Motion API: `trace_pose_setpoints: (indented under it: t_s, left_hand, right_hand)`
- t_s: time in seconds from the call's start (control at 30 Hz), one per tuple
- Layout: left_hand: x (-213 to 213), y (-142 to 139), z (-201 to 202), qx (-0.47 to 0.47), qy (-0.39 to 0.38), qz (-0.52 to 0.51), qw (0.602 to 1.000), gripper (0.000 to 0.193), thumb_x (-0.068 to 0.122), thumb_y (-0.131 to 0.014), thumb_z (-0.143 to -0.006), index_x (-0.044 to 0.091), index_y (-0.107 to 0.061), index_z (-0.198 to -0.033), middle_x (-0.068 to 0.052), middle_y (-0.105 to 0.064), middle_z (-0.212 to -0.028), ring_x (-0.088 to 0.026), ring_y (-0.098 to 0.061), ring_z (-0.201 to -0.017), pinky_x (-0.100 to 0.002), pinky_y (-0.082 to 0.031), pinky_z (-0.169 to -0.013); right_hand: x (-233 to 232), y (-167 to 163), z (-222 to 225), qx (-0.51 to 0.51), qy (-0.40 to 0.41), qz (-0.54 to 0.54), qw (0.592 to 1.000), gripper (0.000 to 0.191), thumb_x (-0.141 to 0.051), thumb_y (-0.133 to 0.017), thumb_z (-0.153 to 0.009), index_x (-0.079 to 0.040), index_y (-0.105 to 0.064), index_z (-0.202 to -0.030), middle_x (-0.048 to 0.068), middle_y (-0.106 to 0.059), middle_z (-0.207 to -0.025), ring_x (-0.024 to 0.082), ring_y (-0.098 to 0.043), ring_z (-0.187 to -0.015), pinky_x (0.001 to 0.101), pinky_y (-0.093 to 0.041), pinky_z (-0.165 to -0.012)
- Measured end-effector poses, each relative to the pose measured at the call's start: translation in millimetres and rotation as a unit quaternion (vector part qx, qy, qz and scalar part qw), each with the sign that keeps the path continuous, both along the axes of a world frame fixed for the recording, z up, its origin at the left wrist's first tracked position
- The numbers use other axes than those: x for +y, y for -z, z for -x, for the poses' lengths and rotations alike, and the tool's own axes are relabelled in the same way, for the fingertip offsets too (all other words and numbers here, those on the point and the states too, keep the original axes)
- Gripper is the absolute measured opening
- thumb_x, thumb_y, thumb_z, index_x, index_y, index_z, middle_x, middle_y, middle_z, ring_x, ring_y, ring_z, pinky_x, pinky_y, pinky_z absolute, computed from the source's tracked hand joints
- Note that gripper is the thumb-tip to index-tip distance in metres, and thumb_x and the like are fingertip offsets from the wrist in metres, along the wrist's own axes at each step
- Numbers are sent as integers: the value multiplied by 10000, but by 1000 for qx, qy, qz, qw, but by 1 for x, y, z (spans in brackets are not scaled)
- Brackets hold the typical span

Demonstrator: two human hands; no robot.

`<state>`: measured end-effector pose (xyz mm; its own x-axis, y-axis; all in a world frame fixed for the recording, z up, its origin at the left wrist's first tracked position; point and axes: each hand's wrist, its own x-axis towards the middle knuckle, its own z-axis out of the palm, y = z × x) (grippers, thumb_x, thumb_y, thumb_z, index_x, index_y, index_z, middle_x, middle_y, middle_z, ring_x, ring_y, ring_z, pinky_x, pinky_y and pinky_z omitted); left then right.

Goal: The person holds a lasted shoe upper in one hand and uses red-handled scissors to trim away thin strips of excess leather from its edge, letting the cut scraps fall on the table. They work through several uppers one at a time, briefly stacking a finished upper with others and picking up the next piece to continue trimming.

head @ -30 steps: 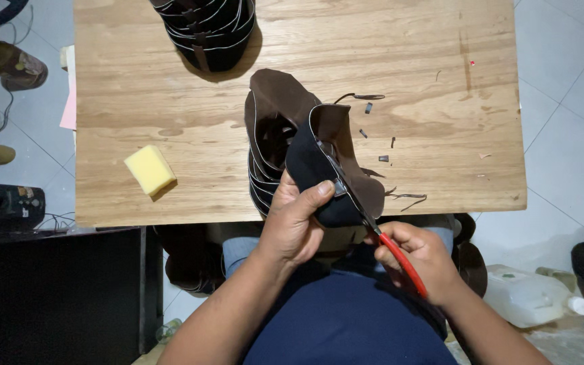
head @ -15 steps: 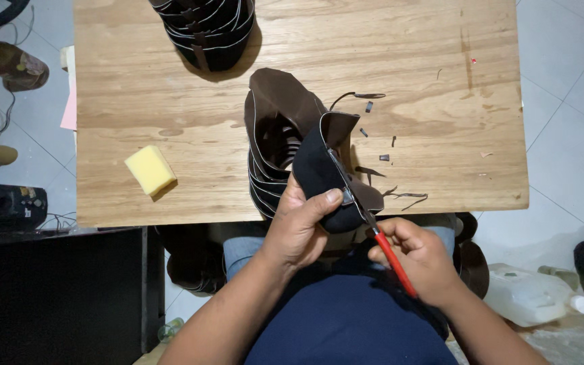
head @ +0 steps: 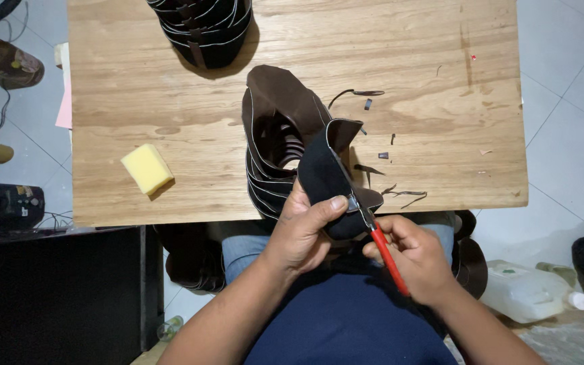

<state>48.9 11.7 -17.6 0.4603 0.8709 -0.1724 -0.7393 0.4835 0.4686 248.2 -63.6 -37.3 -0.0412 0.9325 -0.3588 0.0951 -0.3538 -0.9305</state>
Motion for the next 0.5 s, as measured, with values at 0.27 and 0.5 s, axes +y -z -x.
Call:
trace_pose_setpoints:
  t_s: [0.27, 0.5]
  left_hand:
    - [1, -9, -1, 9, -9, -15, 1000, 588, 6, -694, -935, 132, -457, -1458, -56, -591, -1217, -155, -629, -1066, -349, -562, -957]
    - [10, -27, 6, 46, -27, -53, 997, 502, 4, -705, -940, 25, -487, -1392, -84, -654, -1215, -169, -652, -1105, -351, -559, -980]
  right_hand:
    - [-5, 3, 6, 18, 59, 49, 997, 209, -81, -698, -896, 2, -660, -1084, 35, -602, -692, 118, -546, -526, 264, -455, -469]
    - [0, -23, -13, -51, -72, -46, 995, 478, -162, -752, -845, -69, -569, -1277, 42, -601, -910, 109, -580, -825, 286, -518, -762]
